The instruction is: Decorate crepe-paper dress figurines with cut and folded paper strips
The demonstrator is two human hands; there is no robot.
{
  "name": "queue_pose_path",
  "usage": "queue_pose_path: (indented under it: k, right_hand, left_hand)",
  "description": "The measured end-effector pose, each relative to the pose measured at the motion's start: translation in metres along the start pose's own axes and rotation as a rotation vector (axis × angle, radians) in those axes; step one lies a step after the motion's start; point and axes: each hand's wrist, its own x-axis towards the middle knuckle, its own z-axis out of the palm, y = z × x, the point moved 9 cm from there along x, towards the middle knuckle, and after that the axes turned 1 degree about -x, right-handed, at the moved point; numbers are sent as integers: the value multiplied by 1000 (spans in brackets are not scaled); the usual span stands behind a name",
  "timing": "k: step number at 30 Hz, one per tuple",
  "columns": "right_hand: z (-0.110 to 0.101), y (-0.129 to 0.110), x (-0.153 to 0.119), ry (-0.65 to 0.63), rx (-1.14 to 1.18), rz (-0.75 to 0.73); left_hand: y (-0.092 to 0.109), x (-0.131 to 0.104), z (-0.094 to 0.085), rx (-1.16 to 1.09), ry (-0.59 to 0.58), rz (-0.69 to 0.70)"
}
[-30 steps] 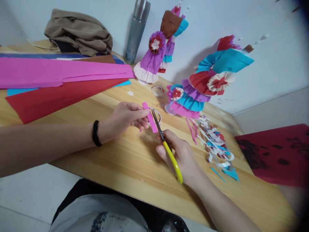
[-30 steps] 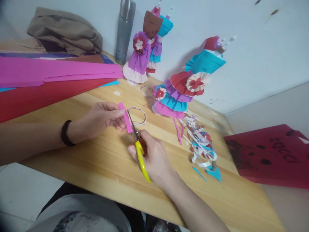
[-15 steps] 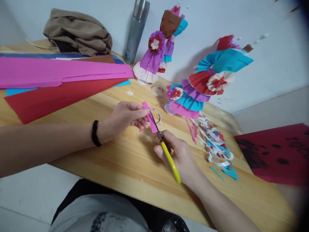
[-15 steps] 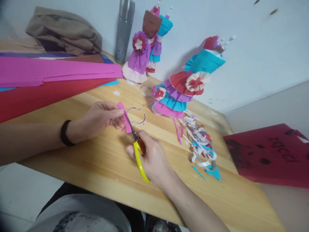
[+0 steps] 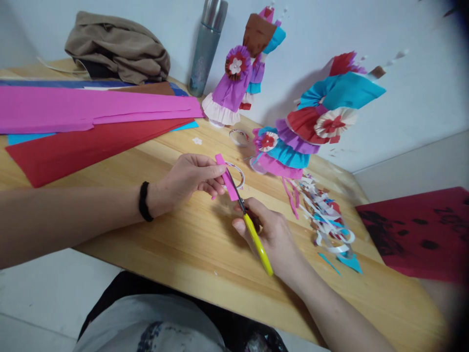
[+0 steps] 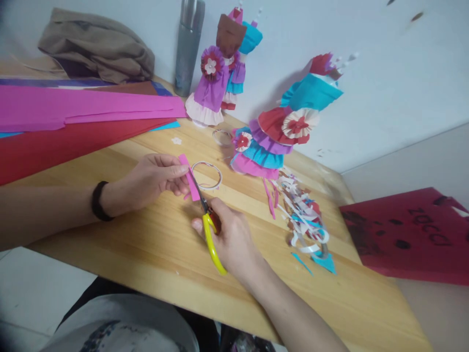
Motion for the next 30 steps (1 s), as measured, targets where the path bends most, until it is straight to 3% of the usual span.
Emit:
queue_pose_path:
  k: [24, 30]
  right_hand:
    - [0, 4, 0, 22, -28, -7]
    - [5, 11, 1, -42, -191, 60]
  left_hand:
    - [-1, 0, 0, -50, -6, 11]
    - [4, 1, -3, -31, 44, 26]
